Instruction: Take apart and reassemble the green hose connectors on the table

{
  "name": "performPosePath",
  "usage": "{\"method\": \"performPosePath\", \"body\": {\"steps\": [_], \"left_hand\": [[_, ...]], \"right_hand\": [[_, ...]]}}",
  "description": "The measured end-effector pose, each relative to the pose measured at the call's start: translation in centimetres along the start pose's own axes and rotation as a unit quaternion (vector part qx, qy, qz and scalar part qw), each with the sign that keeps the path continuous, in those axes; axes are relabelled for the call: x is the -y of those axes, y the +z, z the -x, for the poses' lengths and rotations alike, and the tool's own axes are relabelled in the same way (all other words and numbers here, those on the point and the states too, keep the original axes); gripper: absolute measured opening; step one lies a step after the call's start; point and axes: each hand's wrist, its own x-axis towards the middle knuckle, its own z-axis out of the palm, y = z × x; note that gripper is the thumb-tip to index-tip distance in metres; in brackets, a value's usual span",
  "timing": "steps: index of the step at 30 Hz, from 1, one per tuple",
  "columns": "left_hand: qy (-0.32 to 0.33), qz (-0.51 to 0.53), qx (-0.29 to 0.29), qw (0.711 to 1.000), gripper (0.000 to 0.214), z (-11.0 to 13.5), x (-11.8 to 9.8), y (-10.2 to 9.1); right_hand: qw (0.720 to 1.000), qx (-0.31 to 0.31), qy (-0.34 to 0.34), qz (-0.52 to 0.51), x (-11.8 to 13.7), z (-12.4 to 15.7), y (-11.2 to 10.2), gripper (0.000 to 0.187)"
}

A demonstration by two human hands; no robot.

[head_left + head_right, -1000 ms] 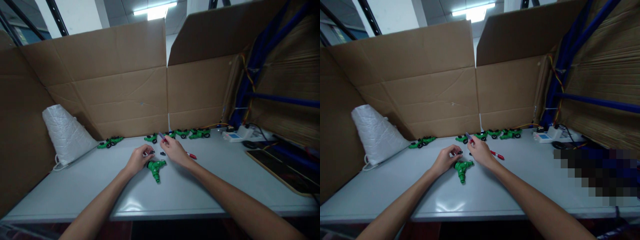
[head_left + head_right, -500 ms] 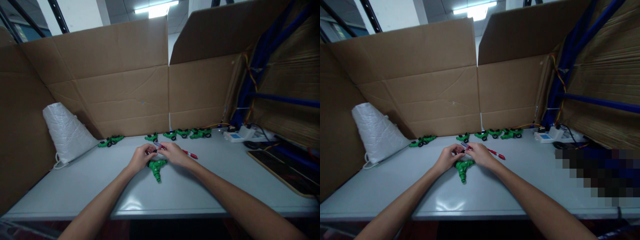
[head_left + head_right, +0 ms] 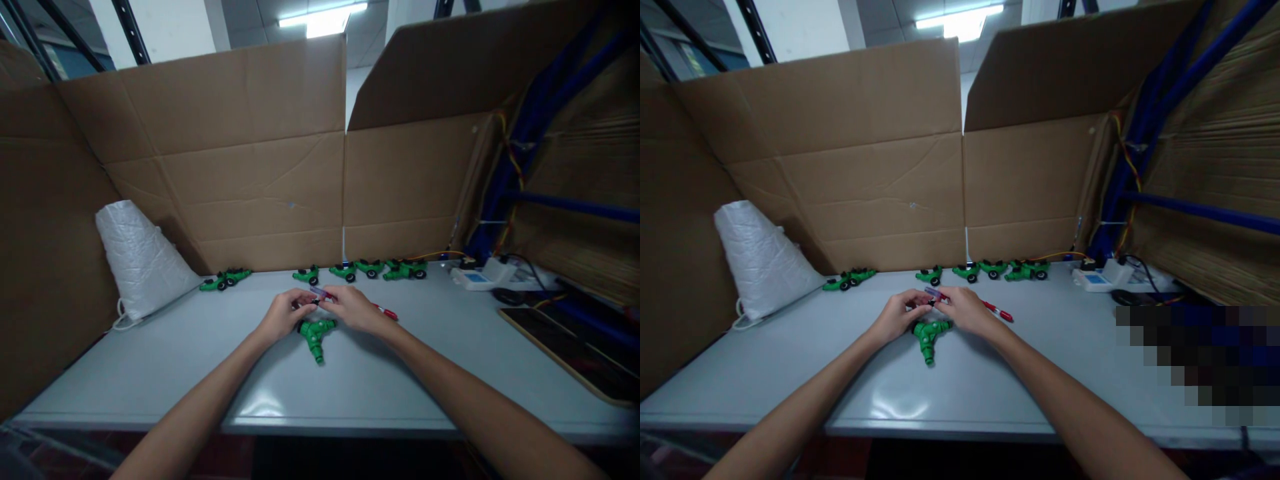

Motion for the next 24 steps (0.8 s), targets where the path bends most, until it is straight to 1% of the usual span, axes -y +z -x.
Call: {"method": "performPosePath", "body": {"steps": [4, 6, 9, 12, 16, 18, 22, 24], "left_hand": [[0.000, -0.004, 0.006, 1.000, 0.033, 0.1, 0.0, -0.1], [0.001, -0.011, 0.008, 1.000, 0.033, 0.1, -0.1, -0.1], [0.001, -0.034, 0.008, 0.999, 0.031, 0.2, -0.5, -0.2], [0.009, -0.069, 0.008, 0.998, 0.028, 0.5, -0.8, -0.3], [0.031, -0.098, 0.013, 0.995, 0.028, 0.7, -1.0, -0.4], [0.036, -0.099, 0.019, 0.994, 0.029, 0.7, -1.0, -0.4], [0.031, -0.083, 0.033, 0.996, 0.030, 0.6, -1.2, -0.2], [0.025, -0.074, 0.036, 0.996, 0.029, 0.6, -1.3, -0.1]], "right_hand": [[1.000, 0.007, -0.010, -0.009, 0.0, 0.0, 0.1, 0.015], [1.000, 0.000, -0.006, -0.005, 0.2, 0.0, 0.0, 0.015], [0.999, -0.049, 0.021, 0.004, 0.7, -0.1, -0.4, 0.019], [0.993, -0.113, 0.033, -0.030, 1.3, -0.2, -1.1, 0.027], [0.983, -0.170, -0.033, -0.063, 2.1, -0.3, -1.5, 0.033], [0.981, -0.176, -0.051, -0.061, 2.4, -0.3, -1.4, 0.032], [0.983, -0.165, -0.023, -0.071, 2.4, -0.1, -0.8, 0.024], [0.984, -0.165, -0.034, -0.063, 2.2, 0.0, -0.4, 0.022]]}}
